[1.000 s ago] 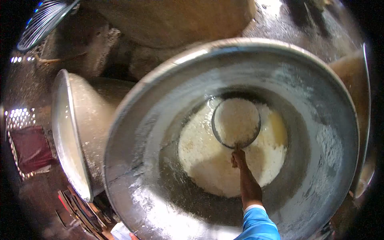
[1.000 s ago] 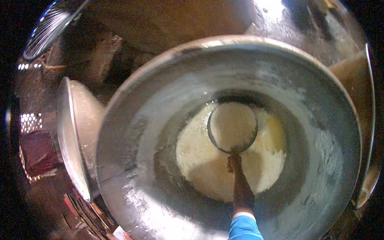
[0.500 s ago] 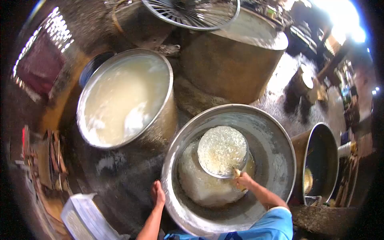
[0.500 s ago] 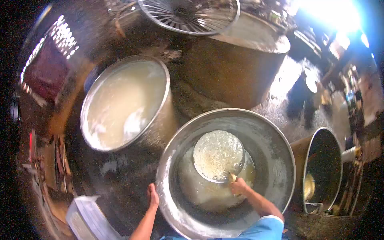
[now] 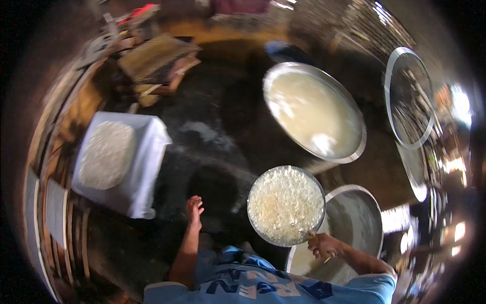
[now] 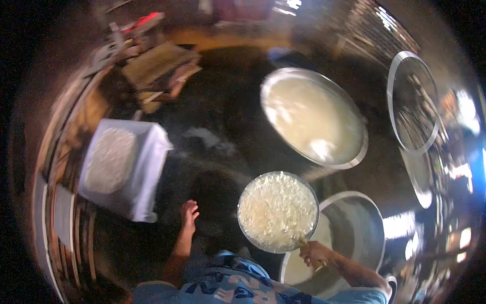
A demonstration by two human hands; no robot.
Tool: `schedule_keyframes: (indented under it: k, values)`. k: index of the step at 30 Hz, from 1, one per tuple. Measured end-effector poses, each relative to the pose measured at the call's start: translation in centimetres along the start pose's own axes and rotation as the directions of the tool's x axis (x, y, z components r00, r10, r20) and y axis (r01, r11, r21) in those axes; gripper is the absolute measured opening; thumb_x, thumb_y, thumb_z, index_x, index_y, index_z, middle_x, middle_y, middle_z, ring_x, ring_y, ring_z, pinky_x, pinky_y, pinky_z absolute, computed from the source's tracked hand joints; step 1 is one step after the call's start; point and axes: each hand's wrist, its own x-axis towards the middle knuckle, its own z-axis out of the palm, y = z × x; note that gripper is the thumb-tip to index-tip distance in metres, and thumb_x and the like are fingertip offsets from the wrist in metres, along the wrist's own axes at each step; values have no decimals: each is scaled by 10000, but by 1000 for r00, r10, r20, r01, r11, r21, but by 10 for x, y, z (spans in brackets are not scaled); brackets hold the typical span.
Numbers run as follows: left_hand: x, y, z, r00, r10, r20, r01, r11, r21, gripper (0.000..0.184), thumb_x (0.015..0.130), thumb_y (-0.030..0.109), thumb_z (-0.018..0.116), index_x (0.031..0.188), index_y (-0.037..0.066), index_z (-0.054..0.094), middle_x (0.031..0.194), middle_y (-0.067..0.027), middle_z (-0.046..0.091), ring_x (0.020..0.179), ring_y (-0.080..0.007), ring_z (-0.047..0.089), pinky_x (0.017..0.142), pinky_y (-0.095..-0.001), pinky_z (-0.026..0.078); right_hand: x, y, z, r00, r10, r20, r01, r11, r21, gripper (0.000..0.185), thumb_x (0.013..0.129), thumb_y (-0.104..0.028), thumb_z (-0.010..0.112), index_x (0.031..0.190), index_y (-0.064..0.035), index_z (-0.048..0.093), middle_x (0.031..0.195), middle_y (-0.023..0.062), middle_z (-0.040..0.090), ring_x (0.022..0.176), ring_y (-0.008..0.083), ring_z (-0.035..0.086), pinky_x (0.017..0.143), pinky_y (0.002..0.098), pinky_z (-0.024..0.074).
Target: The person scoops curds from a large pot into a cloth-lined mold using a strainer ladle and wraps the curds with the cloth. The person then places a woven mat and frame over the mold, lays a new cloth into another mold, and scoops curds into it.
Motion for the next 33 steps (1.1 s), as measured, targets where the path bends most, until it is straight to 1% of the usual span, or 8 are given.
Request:
schedule_keyframes:
  k: [10, 12, 15, 17, 20, 25, 29, 33]
  values:
    - [118, -23, -158, 987, 149, -66, -132, 498, -857, 167, 775, 154, 627, 917, 181, 543, 919, 33, 555, 870, -117, 542, 802, -357, 433, 337, -155, 241, 898, -230, 374, 426, 662, -616, 260, 849, -198, 552, 1046, -30, 578, 742, 45, 573, 629, 214, 551, 563, 372, 472]
    - [137, -7, -174, 955, -222, -197, -95, 401, -911, 261, 775, 182, 632, 1016, 126, 549, 1055, -41, 526, 1113, -221, 445, 885, -412, 412, 358, -211, 376, 928, -168, 331, 306, 851, -426, 147, 810, -155, 569, 916, -55, 547, 673, 40, 534, 563, 179, 526, 496, 337, 448]
    - [150, -11, -194, 962, -183, -203, -147, 280, -949, 369, 795, 189, 610, 1123, 73, 487, 1206, -86, 437, 1214, -260, 355, 940, -431, 374, 384, -254, 509, 946, -203, 254, 278, 911, -305, 55, 785, -129, 552, 784, -79, 530, 612, 43, 510, 494, 153, 510, 424, 295, 427]
    - [146, -25, -189, 955, -105, -276, -232, 311, -922, 438, 806, 197, 599, 1191, 61, 440, 1272, -94, 387, 1248, -272, 318, 970, -441, 346, 431, -258, 531, 925, -143, 353, 313, 813, -490, 130, 818, -185, 537, 787, -58, 543, 632, 60, 537, 511, 165, 531, 436, 311, 443]
    - [153, -33, -214, 934, -133, -333, -324, 85, -942, 505, 807, 188, 596, 1247, 59, 386, 1336, -87, 315, 1266, -275, 291, 1006, -454, 298, 485, -255, 593, 923, -42, 384, 114, 980, -165, 163, 828, -206, 541, 767, -55, 549, 612, 75, 545, 494, 180, 533, 433, 333, 450]
    - [118, 46, -230, 873, -298, -385, -314, 261, -913, 474, 780, 174, 617, 1208, 86, 434, 1263, -72, 379, 1211, -262, 337, 972, -461, 305, 518, -263, 659, 897, 51, 439, 70, 964, -256, 149, 816, -167, 540, 797, -20, 547, 579, 113, 546, 490, 234, 556, 433, 363, 468]
    - [120, 31, -239, 894, -314, -319, -278, 171, -945, 372, 782, 181, 602, 1127, 97, 492, 1177, -61, 428, 1127, -248, 390, 907, -460, 340, 526, -267, 693, 864, -182, 469, 102, 976, 192, 73, 788, -113, 566, 787, -42, 548, 601, 120, 544, 482, 245, 544, 449, 402, 465]
    - [120, 23, -234, 880, -309, -360, -281, 272, -920, 338, 802, 223, 574, 1108, 99, 503, 1123, -58, 464, 1106, -238, 408, 897, -472, 348, 585, -269, 671, 951, -274, 141, 252, 955, 154, 108, 763, -129, 598, 827, -49, 562, 648, 106, 562, 543, 244, 567, 471, 396, 471]
